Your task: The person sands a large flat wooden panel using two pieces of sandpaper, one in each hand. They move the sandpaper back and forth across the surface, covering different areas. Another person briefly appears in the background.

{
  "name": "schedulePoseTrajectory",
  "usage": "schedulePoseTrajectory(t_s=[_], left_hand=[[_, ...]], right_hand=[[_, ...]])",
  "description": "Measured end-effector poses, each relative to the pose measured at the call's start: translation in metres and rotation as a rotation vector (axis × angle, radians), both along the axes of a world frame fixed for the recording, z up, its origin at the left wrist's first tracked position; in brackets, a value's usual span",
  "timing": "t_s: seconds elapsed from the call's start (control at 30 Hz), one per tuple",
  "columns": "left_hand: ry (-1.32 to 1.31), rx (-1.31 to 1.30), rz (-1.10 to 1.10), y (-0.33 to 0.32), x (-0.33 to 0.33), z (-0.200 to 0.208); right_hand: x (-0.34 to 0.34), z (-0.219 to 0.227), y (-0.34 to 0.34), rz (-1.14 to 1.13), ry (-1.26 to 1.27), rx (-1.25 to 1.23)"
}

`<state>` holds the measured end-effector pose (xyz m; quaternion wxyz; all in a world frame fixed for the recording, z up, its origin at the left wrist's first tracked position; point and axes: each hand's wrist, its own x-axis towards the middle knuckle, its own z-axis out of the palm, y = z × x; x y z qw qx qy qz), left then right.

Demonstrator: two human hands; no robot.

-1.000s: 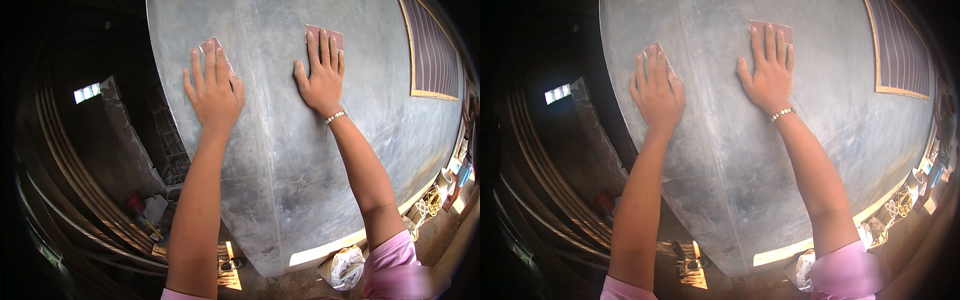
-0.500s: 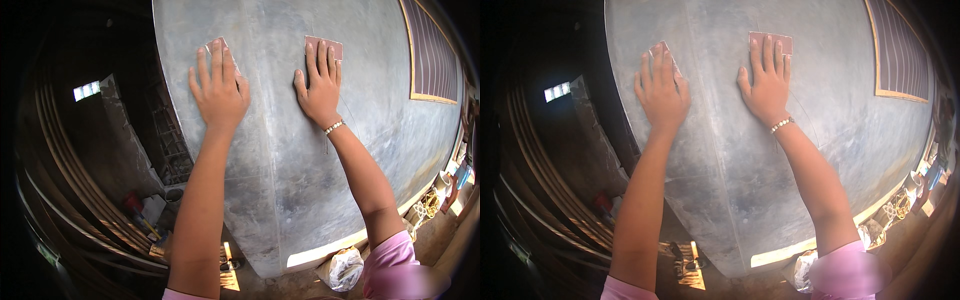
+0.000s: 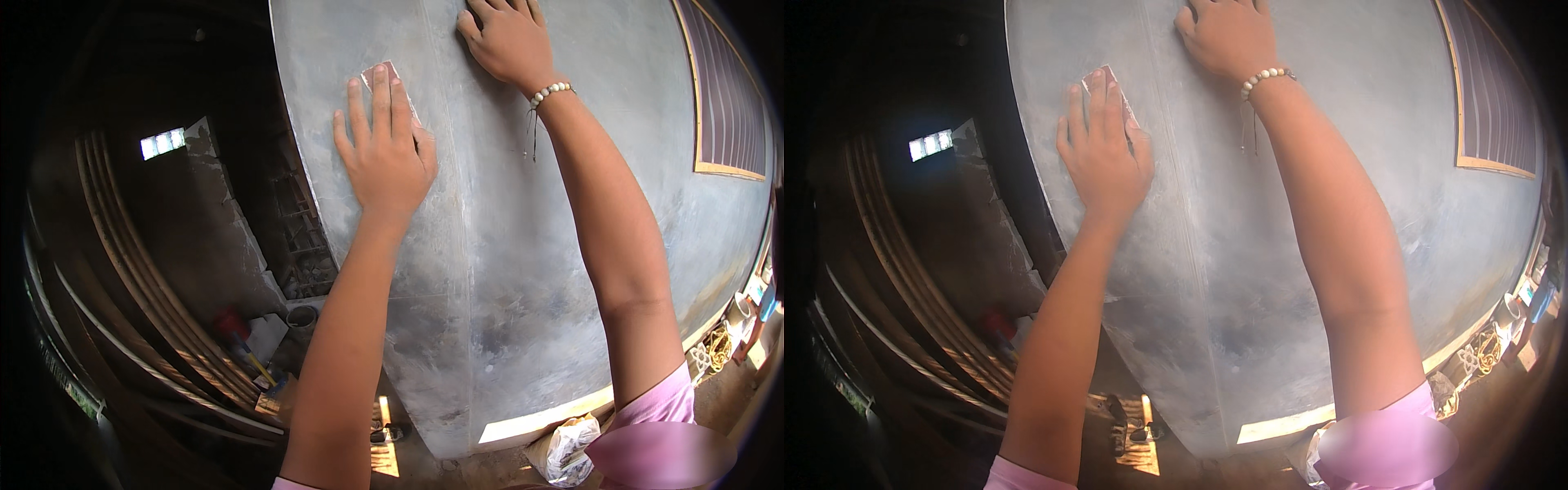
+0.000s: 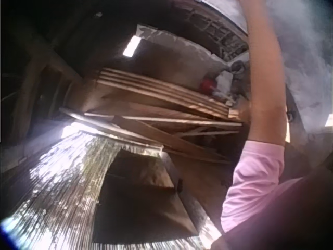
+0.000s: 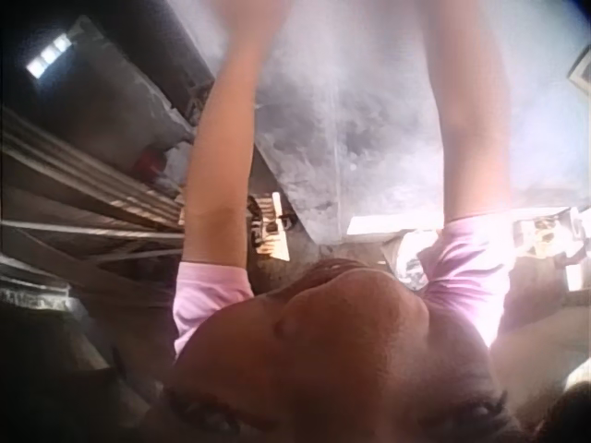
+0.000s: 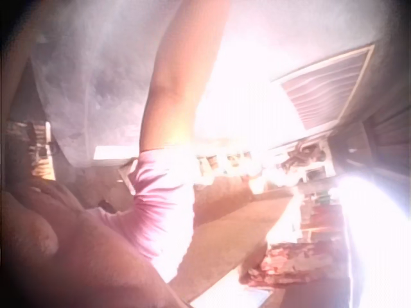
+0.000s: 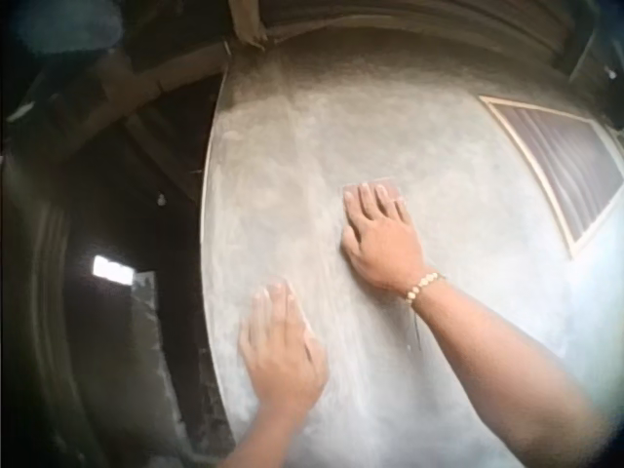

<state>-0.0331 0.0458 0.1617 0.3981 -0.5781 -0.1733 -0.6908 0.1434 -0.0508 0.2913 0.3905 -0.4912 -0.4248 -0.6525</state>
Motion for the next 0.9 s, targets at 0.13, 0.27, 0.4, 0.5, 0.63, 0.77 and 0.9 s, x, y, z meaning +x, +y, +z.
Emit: schedulePoseTrajectory(t_s=[0.13, 0.27, 0.4, 0.5, 0.63, 0.77, 0.9], left_hand=[[0.003, 0.001, -0.023, 0.000, -0.001, 0.000], [-0.009, 0.010, -0.041, 0.000, -0.002, -0.001], [-0.013, 0.005, -0.048, 0.000, -0.002, -0.001], [-0.011, 0.012, -0.025, 0.001, -0.002, 0.000], [-0.017, 0.028, 0.008, 0.003, -0.002, 0.000], [-0.008, 0.026, 0.014, 0.005, -0.001, 0.000], [-0.026, 0.043, 0.008, 0.006, -0.001, 0.001]], right_hand=[[-0.012, -0.004, 0.009, -0.021, -0.036, 0.093], [-0.021, -0.068, 0.015, -0.035, -0.052, 0.088], [-0.020, -0.123, 0.009, -0.074, -0.022, 0.016], [-0.015, -0.122, 0.005, -0.113, -0.032, 0.017], [-0.010, -0.060, 0.003, -0.165, -0.045, 0.104], [-0.005, 0.015, -0.003, -0.116, 0.030, 0.058], [-0.004, 0.020, -0.002, -0.072, 0.059, 0.070]])
